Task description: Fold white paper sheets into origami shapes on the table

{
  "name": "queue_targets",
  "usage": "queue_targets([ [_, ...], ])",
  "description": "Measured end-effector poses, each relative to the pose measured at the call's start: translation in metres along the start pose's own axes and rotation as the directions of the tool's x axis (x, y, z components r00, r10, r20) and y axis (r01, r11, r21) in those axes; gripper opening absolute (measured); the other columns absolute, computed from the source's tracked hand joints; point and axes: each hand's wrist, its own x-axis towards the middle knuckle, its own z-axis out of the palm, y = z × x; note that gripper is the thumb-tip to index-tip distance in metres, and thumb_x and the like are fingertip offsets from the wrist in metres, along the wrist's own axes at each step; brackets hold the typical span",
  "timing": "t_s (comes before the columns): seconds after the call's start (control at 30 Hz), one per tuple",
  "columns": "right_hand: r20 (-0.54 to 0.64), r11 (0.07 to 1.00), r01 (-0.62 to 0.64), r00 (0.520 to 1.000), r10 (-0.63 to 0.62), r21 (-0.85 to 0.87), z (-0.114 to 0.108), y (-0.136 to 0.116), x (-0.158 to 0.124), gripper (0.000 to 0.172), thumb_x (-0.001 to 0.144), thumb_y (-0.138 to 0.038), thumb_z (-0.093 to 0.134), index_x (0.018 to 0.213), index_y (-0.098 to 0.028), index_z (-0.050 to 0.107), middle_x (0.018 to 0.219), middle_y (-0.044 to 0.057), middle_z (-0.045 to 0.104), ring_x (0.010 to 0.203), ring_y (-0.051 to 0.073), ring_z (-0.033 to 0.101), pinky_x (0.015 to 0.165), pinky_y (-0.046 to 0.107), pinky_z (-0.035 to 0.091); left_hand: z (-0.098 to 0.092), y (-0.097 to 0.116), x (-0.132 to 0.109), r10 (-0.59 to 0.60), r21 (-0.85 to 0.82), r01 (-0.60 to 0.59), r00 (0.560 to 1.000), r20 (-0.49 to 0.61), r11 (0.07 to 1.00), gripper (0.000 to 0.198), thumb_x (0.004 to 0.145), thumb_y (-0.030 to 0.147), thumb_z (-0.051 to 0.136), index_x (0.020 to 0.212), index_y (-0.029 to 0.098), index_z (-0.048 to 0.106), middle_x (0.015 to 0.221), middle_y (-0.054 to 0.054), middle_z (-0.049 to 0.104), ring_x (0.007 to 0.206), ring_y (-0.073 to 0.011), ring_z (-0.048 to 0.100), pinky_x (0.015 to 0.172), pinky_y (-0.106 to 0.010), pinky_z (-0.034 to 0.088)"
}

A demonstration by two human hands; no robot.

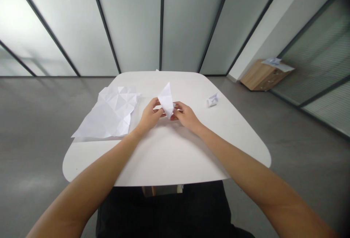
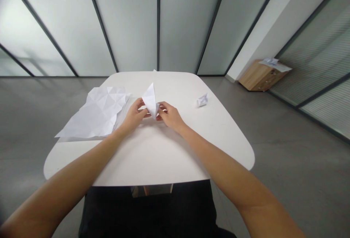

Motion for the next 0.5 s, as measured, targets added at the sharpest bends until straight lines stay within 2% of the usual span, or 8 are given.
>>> queue_targets([
  [0.1, -0.045, 1.000, 0.004, 0.999, -0.003, 0.025, 0.001, -0.003, -0.001, 0.030, 0.087, -0.049, 0.070, 0.104, -0.025, 0.073, 0.094, 0.001, 0.073, 0.077, 0.017, 0.070, 0.070, 0.033, 0.063, -0.004, -0.003, 0.002, 0.050, 0.082, -0.047, 0.998, -0.043, 0.995, 0.043, 0.081, 0.018, 0.067, 0.124, 0.023, 0.063, 0.122, -0.008, 0.071, 0.085, -0.0154, 0.071, 0.082, -0.033, 0.061],
  [0.23, -0.046, 0.998, -0.002, 0.999, -0.001, -0.056, 0.007, -0.005, -0.004, 0.022, 0.078, -0.041, 0.075, 0.085, -0.021, 0.074, 0.085, 0.002, 0.073, 0.080, 0.020, 0.068, 0.069, 0.032, 0.059, -0.002, -0.007, -0.001, 0.050, 0.163, -0.055, 0.998, 0.033, 0.985, 0.032, 0.082, 0.020, 0.066, 0.113, 0.021, 0.071, 0.116, -0.008, 0.074, 0.094, -0.0203, 0.072, 0.082, -0.033, 0.060],
  [0.3, -0.073, 0.999, -0.021, 0.997, 0.018, -0.034, 0.010, -0.004, -0.004, 0.023, 0.074, -0.040, 0.077, 0.086, -0.020, 0.075, 0.088, 0.004, 0.075, 0.080, 0.022, 0.069, 0.068, 0.034, 0.058, 0.001, -0.009, -0.002, 0.051, 0.201, -0.057, 0.998, 0.037, 0.978, 0.034, 0.083, 0.018, 0.063, 0.116, 0.020, 0.072, 0.113, -0.008, 0.076, 0.095, -0.0215, 0.073, 0.084, -0.034, 0.060],
  [0.4, -0.089, 0.987, -0.124, 0.987, 0.133, 0.101, 0.010, -0.002, -0.002, 0.031, 0.075, -0.042, 0.076, 0.096, -0.020, 0.075, 0.094, 0.006, 0.078, 0.081, 0.023, 0.071, 0.068, 0.036, 0.059, 0.002, -0.009, -0.002, 0.095, 0.192, -0.105, 0.994, 0.060, 0.976, 0.048, 0.084, 0.018, 0.063, 0.132, 0.021, 0.066, 0.127, -0.010, 0.074, 0.103, -0.0231, 0.074, 0.089, -0.035, 0.061],
  [0.5, -0.076, 0.963, -0.200, 0.973, 0.216, 0.180, 0.007, -0.001, 0.000, 0.036, 0.071, -0.037, 0.079, 0.102, -0.019, 0.076, 0.101, 0.008, 0.079, 0.088, 0.025, 0.072, 0.072, 0.036, 0.060, -0.002, -0.003, -0.002, 0.134, 0.197, -0.151, 0.987, 0.093, 0.969, 0.050, 0.088, 0.026, 0.066, 0.138, 0.022, 0.063, 0.140, -0.011, 0.068, 0.114, -0.0251, 0.073, 0.092, -0.035, 0.061],
])
